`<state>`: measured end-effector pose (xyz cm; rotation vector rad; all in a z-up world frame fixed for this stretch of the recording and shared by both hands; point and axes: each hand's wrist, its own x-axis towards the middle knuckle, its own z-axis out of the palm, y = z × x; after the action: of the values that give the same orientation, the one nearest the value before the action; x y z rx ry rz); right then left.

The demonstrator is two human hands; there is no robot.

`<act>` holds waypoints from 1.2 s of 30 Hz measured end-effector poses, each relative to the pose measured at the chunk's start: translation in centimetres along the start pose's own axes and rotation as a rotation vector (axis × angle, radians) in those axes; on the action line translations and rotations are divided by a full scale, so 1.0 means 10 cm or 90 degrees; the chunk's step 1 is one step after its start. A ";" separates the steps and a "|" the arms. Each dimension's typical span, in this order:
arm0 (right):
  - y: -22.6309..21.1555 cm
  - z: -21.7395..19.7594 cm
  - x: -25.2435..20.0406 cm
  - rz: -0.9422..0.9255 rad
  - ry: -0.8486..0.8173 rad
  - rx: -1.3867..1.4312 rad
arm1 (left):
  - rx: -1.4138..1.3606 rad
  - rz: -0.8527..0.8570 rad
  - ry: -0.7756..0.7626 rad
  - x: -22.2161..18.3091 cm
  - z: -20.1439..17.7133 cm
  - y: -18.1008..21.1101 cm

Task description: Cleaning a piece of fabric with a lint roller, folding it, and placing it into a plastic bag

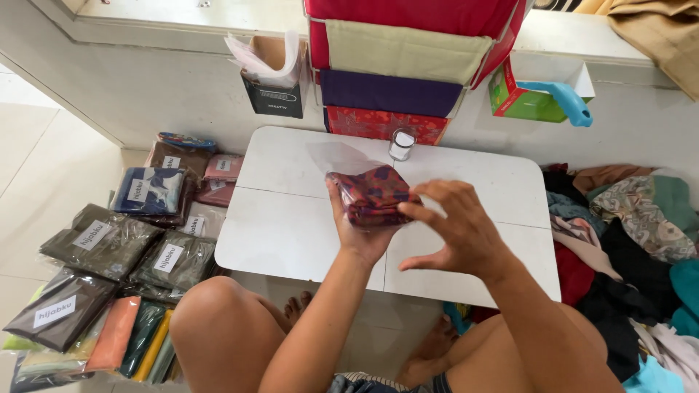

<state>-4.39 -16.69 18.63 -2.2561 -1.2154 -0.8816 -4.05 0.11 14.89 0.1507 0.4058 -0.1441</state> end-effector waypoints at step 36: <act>0.65 -0.23 0.14 0.445 -0.007 0.426 | 0.945 0.288 -0.467 0.34 0.43 0.92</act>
<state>0.94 -20.72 20.73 -1.8893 -0.5153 -0.1514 2.19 7.98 18.51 1.5867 -0.5528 -0.0185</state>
